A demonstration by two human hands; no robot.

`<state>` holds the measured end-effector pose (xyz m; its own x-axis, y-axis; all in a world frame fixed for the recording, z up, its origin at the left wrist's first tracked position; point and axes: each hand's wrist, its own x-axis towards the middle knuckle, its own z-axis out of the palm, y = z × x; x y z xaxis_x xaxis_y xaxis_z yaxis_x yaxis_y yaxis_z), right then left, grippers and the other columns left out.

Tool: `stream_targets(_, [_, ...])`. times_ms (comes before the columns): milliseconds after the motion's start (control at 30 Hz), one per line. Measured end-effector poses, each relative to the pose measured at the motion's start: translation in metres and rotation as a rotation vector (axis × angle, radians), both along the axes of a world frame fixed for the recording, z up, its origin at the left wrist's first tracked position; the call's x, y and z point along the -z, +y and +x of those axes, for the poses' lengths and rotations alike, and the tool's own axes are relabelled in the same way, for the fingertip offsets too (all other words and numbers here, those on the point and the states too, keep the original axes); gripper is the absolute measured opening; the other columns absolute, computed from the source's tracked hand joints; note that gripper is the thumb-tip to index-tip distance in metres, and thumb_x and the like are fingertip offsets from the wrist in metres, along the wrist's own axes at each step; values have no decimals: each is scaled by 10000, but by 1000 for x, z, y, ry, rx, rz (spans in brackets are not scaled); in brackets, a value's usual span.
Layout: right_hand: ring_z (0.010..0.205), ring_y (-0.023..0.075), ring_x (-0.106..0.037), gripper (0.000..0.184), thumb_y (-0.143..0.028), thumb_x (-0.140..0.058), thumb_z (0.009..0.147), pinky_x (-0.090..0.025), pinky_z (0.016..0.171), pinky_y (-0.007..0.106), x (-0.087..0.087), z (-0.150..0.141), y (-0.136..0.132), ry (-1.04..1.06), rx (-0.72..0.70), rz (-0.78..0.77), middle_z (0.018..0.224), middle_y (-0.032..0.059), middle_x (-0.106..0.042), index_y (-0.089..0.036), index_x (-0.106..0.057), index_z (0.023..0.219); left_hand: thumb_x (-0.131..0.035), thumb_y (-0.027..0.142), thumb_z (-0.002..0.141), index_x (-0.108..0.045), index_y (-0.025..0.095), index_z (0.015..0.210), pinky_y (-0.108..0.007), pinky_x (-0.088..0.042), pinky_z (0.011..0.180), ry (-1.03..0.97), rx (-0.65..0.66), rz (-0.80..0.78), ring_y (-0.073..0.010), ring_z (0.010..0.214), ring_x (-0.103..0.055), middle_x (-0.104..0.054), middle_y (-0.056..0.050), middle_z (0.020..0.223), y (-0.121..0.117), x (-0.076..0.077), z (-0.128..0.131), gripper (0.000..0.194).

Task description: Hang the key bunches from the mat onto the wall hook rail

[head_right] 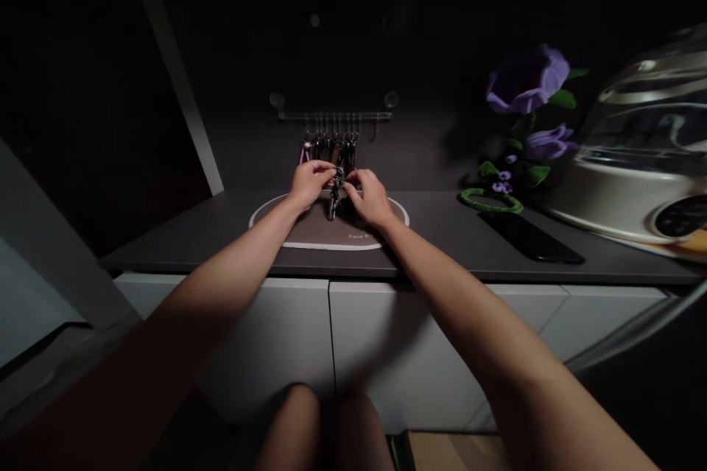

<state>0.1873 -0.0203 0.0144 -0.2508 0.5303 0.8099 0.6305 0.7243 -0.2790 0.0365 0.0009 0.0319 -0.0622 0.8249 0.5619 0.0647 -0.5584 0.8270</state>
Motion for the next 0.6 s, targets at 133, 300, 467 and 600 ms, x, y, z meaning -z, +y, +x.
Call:
stream_targets(133, [845, 176, -496, 187, -341, -463, 810, -391, 764, 300, 0, -3, -1, -27, 8, 19, 877, 67, -558, -181, -539, 869, -585, 95, 696, -609, 98, 761, -281, -508, 680, -10, 21, -1, -92, 602, -579, -625, -15, 668, -3, -1, 2, 69])
stream_targets(300, [815, 169, -494, 179, -328, -424, 832, -385, 751, 292, 0, -5, 1, 15, 49, 22, 854, 66, -556, -183, -529, 827, -586, 95, 697, -585, 105, 744, -251, -514, 655, -62, 64, 8, -72, 579, -570, -613, 4, 646, -6, -2, 5, 48])
stream_targets(467, [797, 165, -495, 184, -334, -422, 833, -384, 740, 288, -2, -4, 2, 88, 83, 12, 841, 65, -560, -183, -521, 800, -594, 106, 696, -564, 113, 740, -252, -523, 659, -101, 122, -20, -60, 552, -562, -600, 14, 636, -10, -3, 7, 53])
stream_targets(600, [797, 166, -499, 206, -348, -414, 839, -387, 739, 288, -4, -4, 1, 84, 70, 27, 835, 66, -564, -186, -526, 778, -601, 110, 696, -550, 117, 738, -233, -527, 650, -122, 141, -39, -50, 553, -562, -590, 20, 631, -13, -4, 8, 66])
